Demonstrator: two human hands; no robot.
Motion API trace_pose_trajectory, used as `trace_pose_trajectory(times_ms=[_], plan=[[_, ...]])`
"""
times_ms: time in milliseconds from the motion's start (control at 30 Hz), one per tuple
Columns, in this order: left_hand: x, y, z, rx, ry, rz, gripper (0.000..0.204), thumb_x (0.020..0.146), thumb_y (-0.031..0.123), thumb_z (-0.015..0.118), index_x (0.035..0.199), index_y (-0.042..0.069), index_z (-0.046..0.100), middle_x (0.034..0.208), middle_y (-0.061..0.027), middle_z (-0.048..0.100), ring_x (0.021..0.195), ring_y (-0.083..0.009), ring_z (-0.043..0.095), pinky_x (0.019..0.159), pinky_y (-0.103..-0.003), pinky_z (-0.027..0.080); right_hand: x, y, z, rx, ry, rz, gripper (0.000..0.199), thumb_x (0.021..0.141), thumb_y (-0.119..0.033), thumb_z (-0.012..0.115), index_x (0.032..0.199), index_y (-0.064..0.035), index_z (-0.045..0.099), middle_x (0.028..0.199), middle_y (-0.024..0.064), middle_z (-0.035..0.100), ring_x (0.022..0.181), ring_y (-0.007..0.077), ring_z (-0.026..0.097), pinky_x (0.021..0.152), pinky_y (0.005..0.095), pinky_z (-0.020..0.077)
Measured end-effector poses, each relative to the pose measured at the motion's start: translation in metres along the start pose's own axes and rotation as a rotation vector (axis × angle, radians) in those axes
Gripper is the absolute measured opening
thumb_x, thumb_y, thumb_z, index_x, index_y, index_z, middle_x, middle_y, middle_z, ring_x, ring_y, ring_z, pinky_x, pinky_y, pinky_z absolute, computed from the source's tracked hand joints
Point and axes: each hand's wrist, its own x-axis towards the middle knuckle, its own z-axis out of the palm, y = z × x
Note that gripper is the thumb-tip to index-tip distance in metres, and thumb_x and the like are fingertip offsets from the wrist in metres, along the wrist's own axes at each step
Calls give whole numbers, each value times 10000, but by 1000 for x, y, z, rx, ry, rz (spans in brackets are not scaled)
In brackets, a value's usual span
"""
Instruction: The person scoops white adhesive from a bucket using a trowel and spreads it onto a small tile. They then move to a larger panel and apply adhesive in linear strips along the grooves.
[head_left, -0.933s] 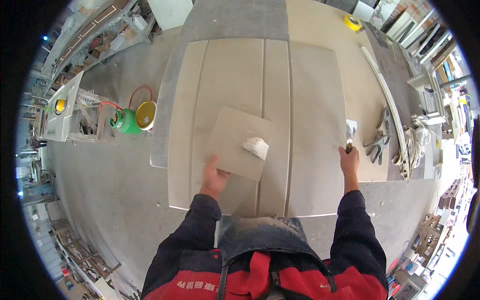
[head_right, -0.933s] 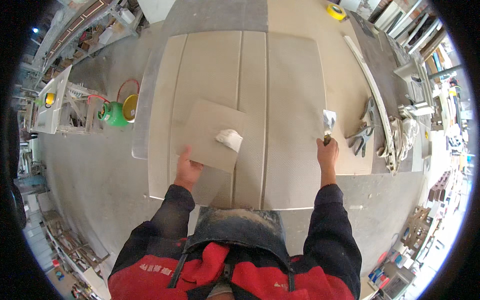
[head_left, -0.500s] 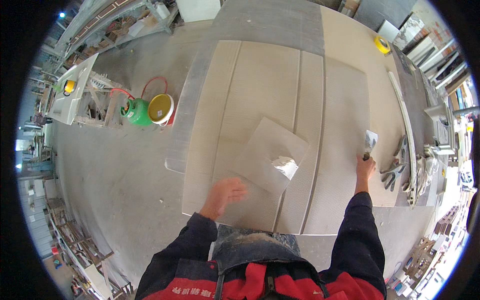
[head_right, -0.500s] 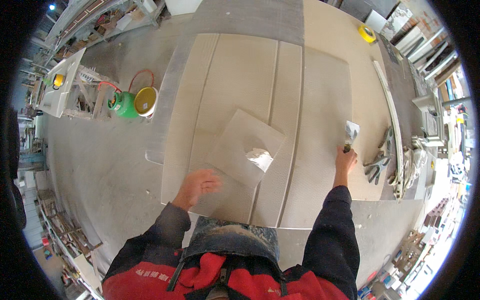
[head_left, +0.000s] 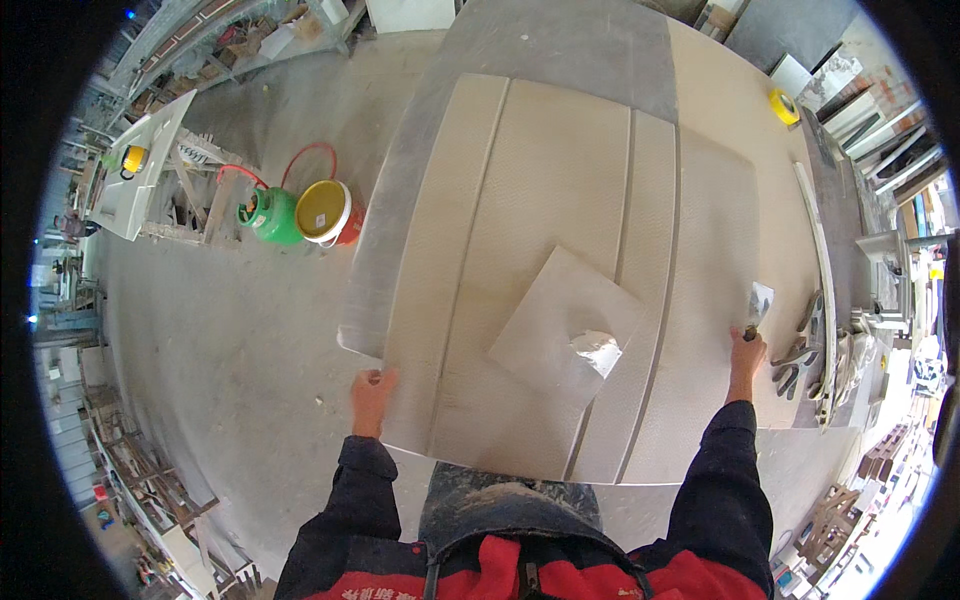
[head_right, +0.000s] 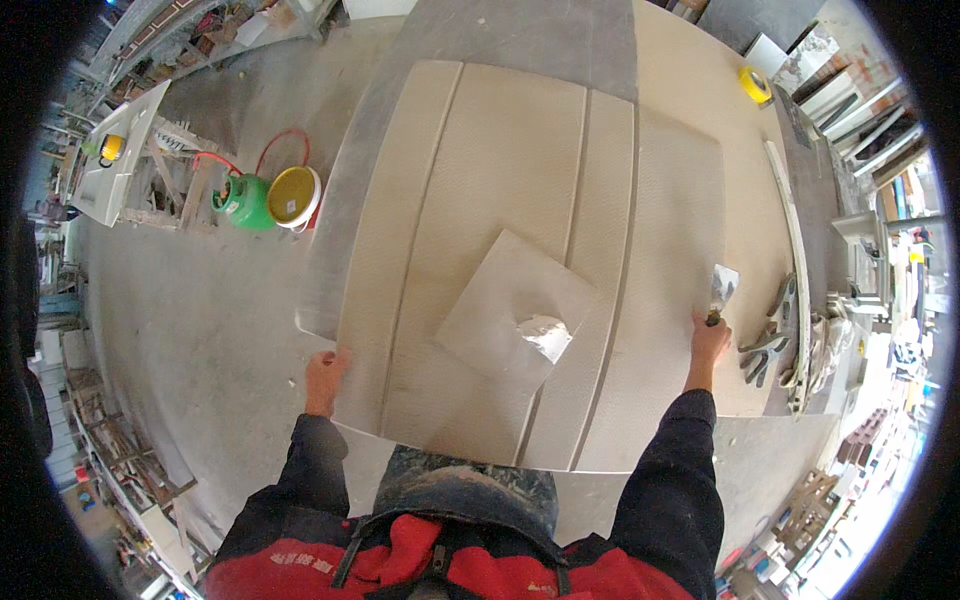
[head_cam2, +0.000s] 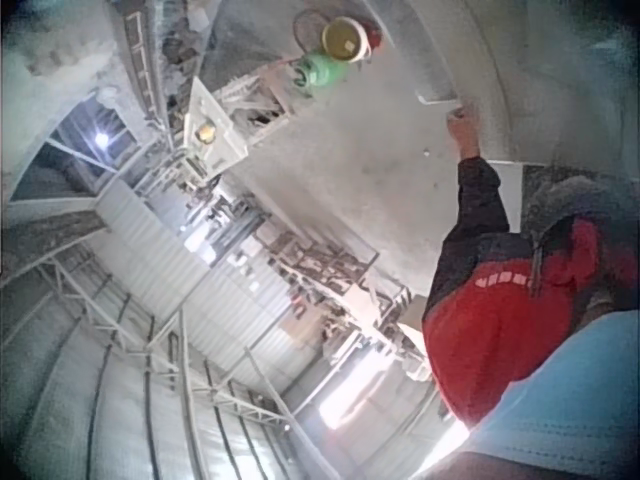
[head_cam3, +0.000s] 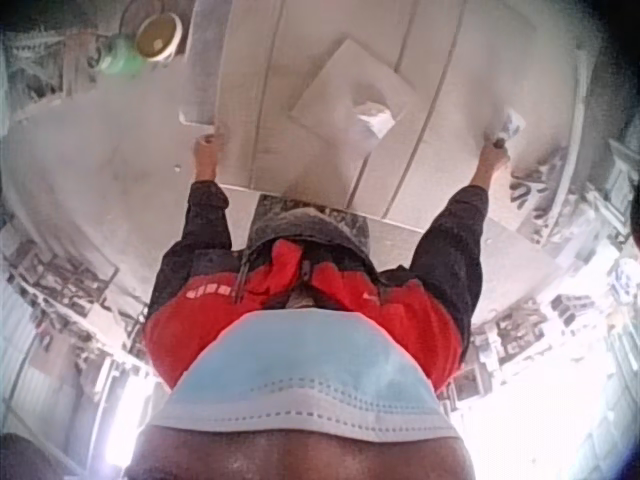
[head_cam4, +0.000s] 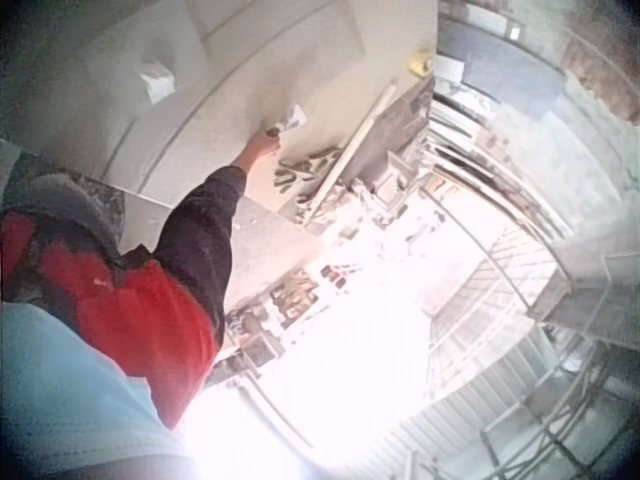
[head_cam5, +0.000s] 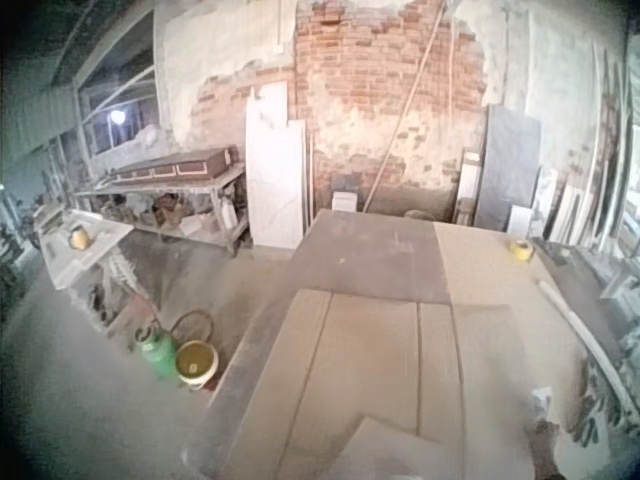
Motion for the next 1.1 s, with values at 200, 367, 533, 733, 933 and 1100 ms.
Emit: trace_pose_trajectory(times_ms=[200,367,533,733,933,1100], plan=[[7,5,-29,-127,-310,-63,367,818,297,802,874,-49,693,768,-47,682,684,-126,570,645,-343,491,7,2,13,78,13,-14,625,754,-518,819,1115,-17,721,1095,235,703,1073,407,669,935,509,516],[13,35,-52,-251,-394,227,358,803,296,803,837,-41,687,714,-51,666,656,-120,550,594,-357,470,5,-6,16,75,6,-3,615,747,-500,826,1111,-14,729,1110,228,714,1059,393,681,916,502,527],[24,44,-52,-119,-322,255,377,819,303,788,749,-36,638,632,-104,606,619,-133,514,581,-381,452,-9,-24,8,81,26,1,607,735,-495,832,1081,-5,742,1062,224,733,1036,381,699,901,488,535],[22,51,-52,-136,-283,325,389,825,252,775,694,-31,543,583,-137,471,584,-140,429,529,-387,385,-10,-15,17,140,94,-22,581,726,-476,841,1033,9,755,1000,211,749,967,374,719,862,484,545],[13,55,-60,-116,-207,344,459,810,227,782,638,-22,437,568,-120,374,582,-124,362,503,-387,334,-23,-32,8,213,-5,24,557,743,-460,840,1068,-16,757,1015,200,747,990,365,714,885,485,539],[17,55,-61,-6,-131,427,486,804,259,786,628,-10,421,569,-103,330,577,-122,335,487,-398,305,-25,-35,11,91,2,29,537,750,-458,833,1071,-34,756,1025,193,736,1019,373,699,906,488,530]])
